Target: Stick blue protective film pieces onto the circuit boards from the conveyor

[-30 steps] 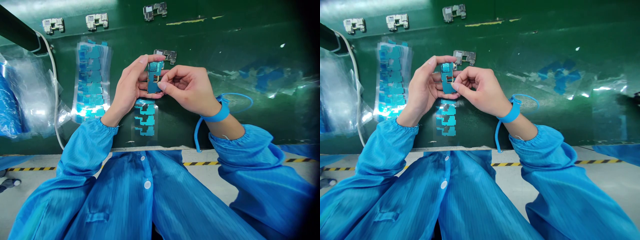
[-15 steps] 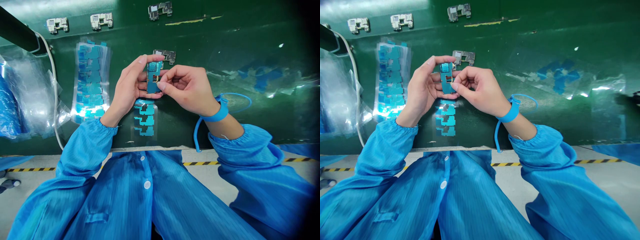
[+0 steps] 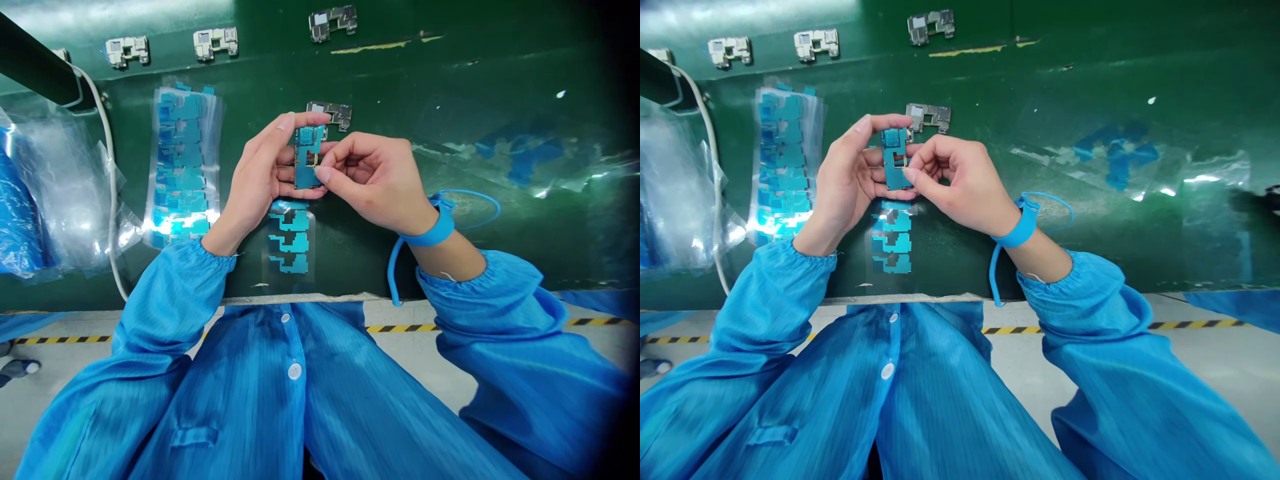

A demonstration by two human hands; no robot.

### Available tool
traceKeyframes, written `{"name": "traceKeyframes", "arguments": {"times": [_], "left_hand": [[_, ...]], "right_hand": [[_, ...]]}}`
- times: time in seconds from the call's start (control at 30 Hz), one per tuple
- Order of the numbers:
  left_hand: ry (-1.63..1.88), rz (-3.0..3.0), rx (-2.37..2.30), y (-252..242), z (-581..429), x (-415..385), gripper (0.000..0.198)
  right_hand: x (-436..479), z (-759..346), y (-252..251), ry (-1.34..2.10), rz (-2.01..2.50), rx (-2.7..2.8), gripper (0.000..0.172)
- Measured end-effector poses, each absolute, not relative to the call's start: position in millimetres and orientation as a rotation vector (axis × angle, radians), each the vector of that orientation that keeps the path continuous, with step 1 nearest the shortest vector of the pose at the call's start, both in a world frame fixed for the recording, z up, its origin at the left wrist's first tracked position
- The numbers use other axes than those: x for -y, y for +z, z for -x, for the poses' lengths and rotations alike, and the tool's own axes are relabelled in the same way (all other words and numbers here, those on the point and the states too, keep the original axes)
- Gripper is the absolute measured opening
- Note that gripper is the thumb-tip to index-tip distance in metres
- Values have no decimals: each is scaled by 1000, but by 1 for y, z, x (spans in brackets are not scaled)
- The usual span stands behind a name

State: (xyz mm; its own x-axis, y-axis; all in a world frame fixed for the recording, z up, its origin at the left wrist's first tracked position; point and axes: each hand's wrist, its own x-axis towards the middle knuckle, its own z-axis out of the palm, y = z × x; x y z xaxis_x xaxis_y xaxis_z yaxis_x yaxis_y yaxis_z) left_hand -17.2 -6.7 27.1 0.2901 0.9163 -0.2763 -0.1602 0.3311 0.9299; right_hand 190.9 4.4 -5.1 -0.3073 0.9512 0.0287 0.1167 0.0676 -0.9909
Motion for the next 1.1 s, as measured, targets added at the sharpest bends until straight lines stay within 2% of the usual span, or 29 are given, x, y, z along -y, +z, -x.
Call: {"name": "traceKeyframes", "arguments": {"times": [0.37,0.63,1.1], "left_hand": [[948,-873,-905,24,16,6,41],[937,-895,-931,21,17,4,47],[946,-916,-916,18,18,3,48]], "right_hand": [[-2,-191,-9,1254,1051,1628,35],[-2,-191,-9,1242,1016,1631,27],[-4,-191,-7,1220,1014,1652,34]]}}
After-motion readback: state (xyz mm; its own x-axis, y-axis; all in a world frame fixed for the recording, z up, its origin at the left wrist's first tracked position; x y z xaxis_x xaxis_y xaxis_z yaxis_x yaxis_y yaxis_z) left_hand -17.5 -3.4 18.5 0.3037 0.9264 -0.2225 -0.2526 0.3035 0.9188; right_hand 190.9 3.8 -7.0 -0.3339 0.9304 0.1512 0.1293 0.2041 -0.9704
